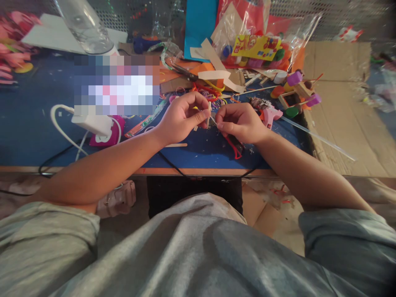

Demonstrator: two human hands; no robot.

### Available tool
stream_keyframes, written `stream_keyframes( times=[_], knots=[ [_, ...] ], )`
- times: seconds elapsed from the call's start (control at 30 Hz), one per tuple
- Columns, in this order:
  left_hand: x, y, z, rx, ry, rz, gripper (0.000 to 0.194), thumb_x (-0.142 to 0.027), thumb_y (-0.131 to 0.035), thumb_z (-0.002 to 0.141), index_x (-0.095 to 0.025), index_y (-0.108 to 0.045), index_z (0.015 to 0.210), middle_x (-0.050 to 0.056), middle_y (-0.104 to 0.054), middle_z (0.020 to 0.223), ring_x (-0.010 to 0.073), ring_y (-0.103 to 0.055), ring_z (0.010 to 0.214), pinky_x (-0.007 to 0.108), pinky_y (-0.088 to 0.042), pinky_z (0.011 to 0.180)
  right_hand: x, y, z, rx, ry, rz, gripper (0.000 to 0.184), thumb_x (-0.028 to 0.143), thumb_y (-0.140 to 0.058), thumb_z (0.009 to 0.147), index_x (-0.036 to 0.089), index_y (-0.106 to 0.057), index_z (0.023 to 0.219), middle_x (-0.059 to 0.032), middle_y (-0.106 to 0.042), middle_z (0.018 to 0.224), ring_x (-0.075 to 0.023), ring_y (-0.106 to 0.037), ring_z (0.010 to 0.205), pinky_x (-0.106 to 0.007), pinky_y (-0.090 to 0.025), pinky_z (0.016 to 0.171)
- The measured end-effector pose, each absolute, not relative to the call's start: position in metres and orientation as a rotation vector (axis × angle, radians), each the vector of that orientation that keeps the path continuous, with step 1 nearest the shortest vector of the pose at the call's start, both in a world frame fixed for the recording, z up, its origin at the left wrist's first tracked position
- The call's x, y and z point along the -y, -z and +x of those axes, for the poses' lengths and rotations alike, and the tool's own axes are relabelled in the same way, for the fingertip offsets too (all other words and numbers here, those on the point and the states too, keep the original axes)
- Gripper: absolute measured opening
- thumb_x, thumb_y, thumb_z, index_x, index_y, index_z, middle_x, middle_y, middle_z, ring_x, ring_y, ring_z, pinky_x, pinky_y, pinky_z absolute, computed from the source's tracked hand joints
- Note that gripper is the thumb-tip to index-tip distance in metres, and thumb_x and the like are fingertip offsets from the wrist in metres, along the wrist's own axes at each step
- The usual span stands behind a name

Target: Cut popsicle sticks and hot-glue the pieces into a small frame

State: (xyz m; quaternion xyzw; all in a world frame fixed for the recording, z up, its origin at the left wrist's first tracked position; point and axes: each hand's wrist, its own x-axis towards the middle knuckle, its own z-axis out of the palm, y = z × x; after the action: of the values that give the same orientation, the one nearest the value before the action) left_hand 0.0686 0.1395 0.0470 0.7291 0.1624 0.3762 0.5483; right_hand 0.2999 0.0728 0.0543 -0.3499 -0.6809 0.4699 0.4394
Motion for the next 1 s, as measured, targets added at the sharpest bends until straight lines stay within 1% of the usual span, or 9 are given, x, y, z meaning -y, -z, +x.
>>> stream_keyframes(
  times=[0.13, 0.37, 0.63, 0.77, 0.83, 1.0],
  knots=[
    [-0.1397, -0.0482, 0.0685, -0.403, -0.912, 1.704, 0.057, -0.074, -0.089, 0.092, -0.024, -0.063, 0.102, 0.001, -0.072, 0.095, 0.0138, -0.072, 0.075, 0.031, -0.066, 0.074, -0.0729, -0.0539, 0.3004, 1.703, -1.166, -0.866, 0.05, 0.06, -0.101, 0.082, 0.021, -0.071, 0.079, 0.0046, -0.064, 0.062, -0.0089, -0.052, 0.05, -0.027, -0.035, 0.046],
    [-0.1426, -0.0467, 0.0679, -0.407, -0.972, 1.727, 0.054, -0.072, -0.086, 0.096, -0.024, -0.062, 0.101, 0.001, -0.072, 0.094, 0.0136, -0.07, 0.071, 0.033, -0.067, 0.072, -0.073, -0.0535, 0.3007, 1.698, -1.179, -0.847, 0.049, 0.058, -0.101, 0.084, 0.02, -0.07, 0.08, 0.0048, -0.064, 0.061, -0.0079, -0.053, 0.05, -0.025, -0.036, 0.046],
    [-0.1455, -0.0456, 0.0677, -0.423, -1.033, 1.746, 0.057, -0.077, -0.084, 0.095, -0.024, -0.062, 0.099, 0.003, -0.073, 0.1, 0.0124, -0.069, 0.072, 0.031, -0.066, 0.071, -0.0731, -0.0539, 0.3009, 1.713, -1.176, -0.849, 0.05, 0.058, -0.101, 0.083, 0.02, -0.07, 0.08, 0.0047, -0.064, 0.062, -0.0077, -0.052, 0.049, -0.025, -0.037, 0.046],
    [-0.147, -0.0434, 0.0682, -0.471, -1.056, 1.731, 0.059, -0.081, -0.083, 0.094, -0.026, -0.062, 0.1, 0.002, -0.071, 0.096, 0.0146, -0.069, 0.074, 0.034, -0.065, 0.072, -0.0727, -0.054, 0.301, 1.714, -1.177, -0.861, 0.048, 0.058, -0.1, 0.085, 0.02, -0.07, 0.081, 0.0043, -0.065, 0.062, -0.0082, -0.051, 0.05, -0.025, -0.036, 0.046],
    [-0.1481, -0.0417, 0.069, -0.477, -1.064, 1.72, 0.06, -0.082, -0.082, 0.093, -0.026, -0.061, 0.1, 0.002, -0.07, 0.094, 0.0143, -0.069, 0.072, 0.033, -0.064, 0.071, -0.0727, -0.0541, 0.301, 1.713, -1.183, -0.852, 0.048, 0.058, -0.1, 0.085, 0.02, -0.07, 0.08, 0.0042, -0.065, 0.062, -0.0078, -0.051, 0.05, -0.025, -0.036, 0.046],
    [-0.1491, -0.0398, 0.0705, -0.462, -1.093, 1.738, 0.059, -0.082, -0.078, 0.097, -0.026, -0.059, 0.101, 0.001, -0.07, 0.093, 0.0142, -0.069, 0.071, 0.033, -0.062, 0.07, -0.0731, -0.0541, 0.3008, 1.707, -1.188, -0.841, 0.049, 0.058, -0.1, 0.085, 0.02, -0.07, 0.08, 0.0045, -0.064, 0.062, -0.0078, -0.052, 0.049, -0.025, -0.036, 0.046]
  ],
)
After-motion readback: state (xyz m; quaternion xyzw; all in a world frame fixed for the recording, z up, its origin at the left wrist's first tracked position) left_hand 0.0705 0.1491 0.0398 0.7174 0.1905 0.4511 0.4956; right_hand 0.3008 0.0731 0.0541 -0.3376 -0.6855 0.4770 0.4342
